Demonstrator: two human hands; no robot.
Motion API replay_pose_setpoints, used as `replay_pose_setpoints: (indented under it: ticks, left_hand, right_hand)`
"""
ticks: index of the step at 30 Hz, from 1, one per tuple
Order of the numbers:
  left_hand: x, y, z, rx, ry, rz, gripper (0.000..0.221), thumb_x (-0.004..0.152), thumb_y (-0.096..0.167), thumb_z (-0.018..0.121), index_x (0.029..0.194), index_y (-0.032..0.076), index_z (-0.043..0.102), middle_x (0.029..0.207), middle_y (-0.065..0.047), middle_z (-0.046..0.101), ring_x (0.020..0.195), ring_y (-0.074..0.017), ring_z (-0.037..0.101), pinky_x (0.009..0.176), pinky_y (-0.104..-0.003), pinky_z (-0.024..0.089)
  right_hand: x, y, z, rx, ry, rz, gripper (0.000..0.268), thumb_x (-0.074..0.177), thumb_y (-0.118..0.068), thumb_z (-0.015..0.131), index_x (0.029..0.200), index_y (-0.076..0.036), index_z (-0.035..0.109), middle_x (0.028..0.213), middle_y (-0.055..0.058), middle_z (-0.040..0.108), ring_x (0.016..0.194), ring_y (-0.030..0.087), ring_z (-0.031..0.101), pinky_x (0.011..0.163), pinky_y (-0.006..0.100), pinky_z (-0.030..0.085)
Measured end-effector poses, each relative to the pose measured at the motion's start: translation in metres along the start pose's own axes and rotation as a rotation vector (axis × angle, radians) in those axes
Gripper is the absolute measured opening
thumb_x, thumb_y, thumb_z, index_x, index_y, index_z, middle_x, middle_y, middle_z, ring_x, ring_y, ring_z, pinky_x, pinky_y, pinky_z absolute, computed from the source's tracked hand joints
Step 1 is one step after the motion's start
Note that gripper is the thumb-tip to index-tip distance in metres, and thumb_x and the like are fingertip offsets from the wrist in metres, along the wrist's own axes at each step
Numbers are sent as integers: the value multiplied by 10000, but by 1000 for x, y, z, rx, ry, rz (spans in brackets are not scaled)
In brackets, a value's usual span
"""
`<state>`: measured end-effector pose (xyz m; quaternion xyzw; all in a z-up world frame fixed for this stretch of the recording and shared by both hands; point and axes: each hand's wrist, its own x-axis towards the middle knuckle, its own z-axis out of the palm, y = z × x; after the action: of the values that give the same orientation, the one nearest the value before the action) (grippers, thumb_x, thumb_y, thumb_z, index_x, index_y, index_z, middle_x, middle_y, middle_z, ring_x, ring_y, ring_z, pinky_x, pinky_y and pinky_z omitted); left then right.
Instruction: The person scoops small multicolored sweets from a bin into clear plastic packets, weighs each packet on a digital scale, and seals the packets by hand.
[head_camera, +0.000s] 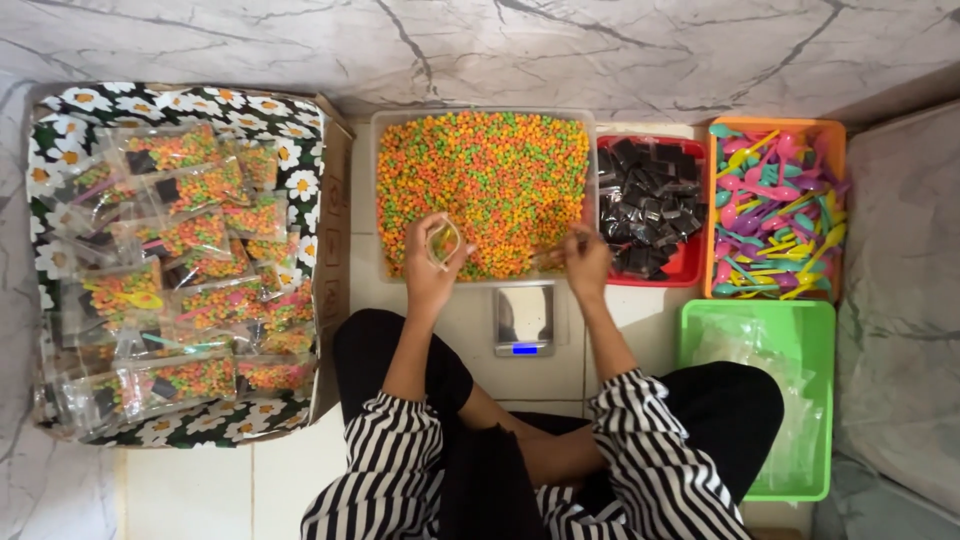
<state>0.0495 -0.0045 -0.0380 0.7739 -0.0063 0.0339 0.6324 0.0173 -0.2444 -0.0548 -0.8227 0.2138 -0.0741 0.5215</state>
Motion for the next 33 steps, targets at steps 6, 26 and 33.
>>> replay_pose_setpoints:
  ticks: [6, 26, 33]
  left_hand:
    - [-7, 0, -3, 24, -14, 33, 656, 835, 136, 883, 1384, 78, 530, 1235, -130, 523, 1229, -355, 540, 1061, -539, 434]
    - [33, 18, 58, -72, -156, -47, 822, 771, 11, 829, 1471, 95, 407, 1391, -195, 368, 1351, -512, 409, 1061, -663, 449]
    - [41, 3, 37, -213, -105, -116, 764, 828, 46, 846, 1452, 63, 404, 1386, -243, 419, 1242, -460, 568, 953, -579, 561]
  right_hand:
    - [18, 35, 41, 596, 101, 325, 195, 970, -147, 694, 1155, -85, 700, 870, 141, 716, 680, 259, 755, 618, 363, 662]
    - [-4, -188, -26, -294, -63, -804, 229, 991, -75, 659, 1201, -108, 744, 998, 45, 714, 776, 191, 728, 711, 300, 597]
    - [12, -119, -51, -74, 169, -626, 181, 987, -27, 690, 1135, -94, 771, 887, 86, 725, 780, 265, 726, 695, 351, 572]
